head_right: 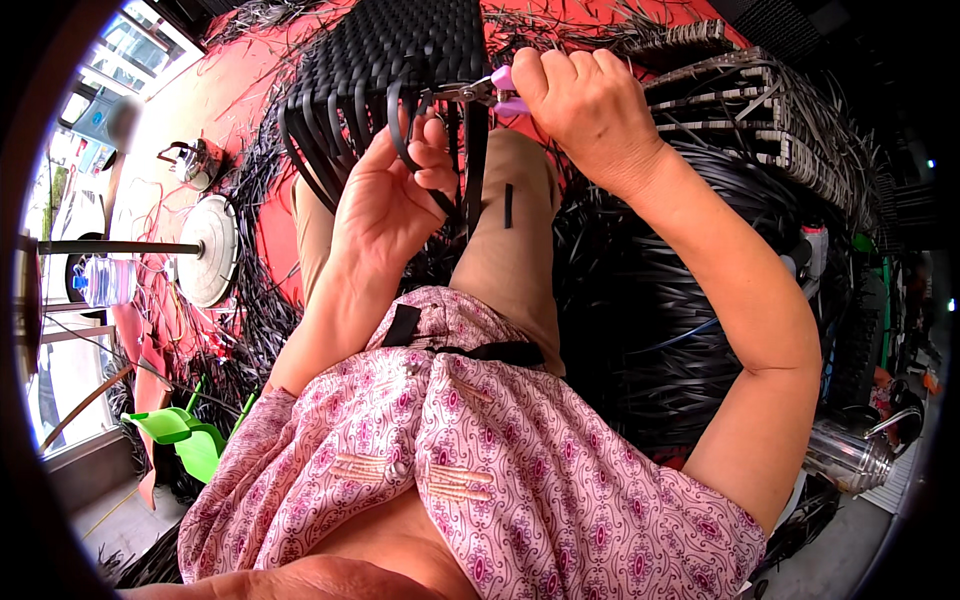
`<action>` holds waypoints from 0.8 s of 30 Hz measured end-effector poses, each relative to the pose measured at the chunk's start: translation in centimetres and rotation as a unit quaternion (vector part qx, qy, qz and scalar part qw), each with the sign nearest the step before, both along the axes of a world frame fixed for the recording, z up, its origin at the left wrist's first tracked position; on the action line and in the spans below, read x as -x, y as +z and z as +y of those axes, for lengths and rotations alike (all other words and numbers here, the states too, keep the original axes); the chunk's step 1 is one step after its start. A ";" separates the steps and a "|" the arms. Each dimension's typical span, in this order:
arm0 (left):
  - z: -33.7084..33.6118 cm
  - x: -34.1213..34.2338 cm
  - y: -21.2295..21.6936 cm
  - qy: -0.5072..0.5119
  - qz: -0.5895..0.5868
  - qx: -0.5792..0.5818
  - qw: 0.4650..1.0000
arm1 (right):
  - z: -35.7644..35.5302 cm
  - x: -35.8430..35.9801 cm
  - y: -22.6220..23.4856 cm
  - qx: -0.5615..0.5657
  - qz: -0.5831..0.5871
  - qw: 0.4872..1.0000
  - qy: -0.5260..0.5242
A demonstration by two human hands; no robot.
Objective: The person repairs a black plastic chair by using a staple gun to attach black plastic strips to the seat frame and trimming excess material with scissors. They repeatedly staple and cut the strips to secure the seat surface.
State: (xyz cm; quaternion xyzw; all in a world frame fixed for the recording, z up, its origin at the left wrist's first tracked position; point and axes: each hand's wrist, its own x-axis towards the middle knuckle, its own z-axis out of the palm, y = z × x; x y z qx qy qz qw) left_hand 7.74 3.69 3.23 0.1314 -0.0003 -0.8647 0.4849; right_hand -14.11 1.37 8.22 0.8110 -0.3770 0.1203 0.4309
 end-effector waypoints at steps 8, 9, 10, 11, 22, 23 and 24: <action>-1.3 0.8 -0.7 0.003 -0.056 -0.023 0.998 | -0.2 -0.6 0.1 0.050 -0.009 0.998 0.022; -1.3 0.7 -0.8 0.005 -0.058 -0.020 0.998 | -0.2 -0.7 0.2 0.042 -0.008 0.999 0.025; -1.3 0.7 -1.0 0.006 -0.059 -0.016 0.998 | -0.2 -0.9 0.4 0.035 -0.007 0.999 0.027; -1.3 0.8 -1.0 0.008 -0.060 -0.013 0.998 | -0.3 -1.0 0.5 0.027 -0.006 0.999 0.030; -0.9 1.1 -0.3 0.033 -0.088 -0.006 0.996 | 0.1 -0.9 -0.3 0.006 -0.009 1.000 0.010; -0.9 1.1 -0.3 0.038 -0.095 -0.007 0.995 | -0.1 -0.7 -0.4 0.003 -0.012 1.000 0.015; -0.9 1.2 -0.4 0.041 -0.095 -0.007 0.995 | -0.2 -0.5 -0.5 0.001 -0.015 1.000 0.018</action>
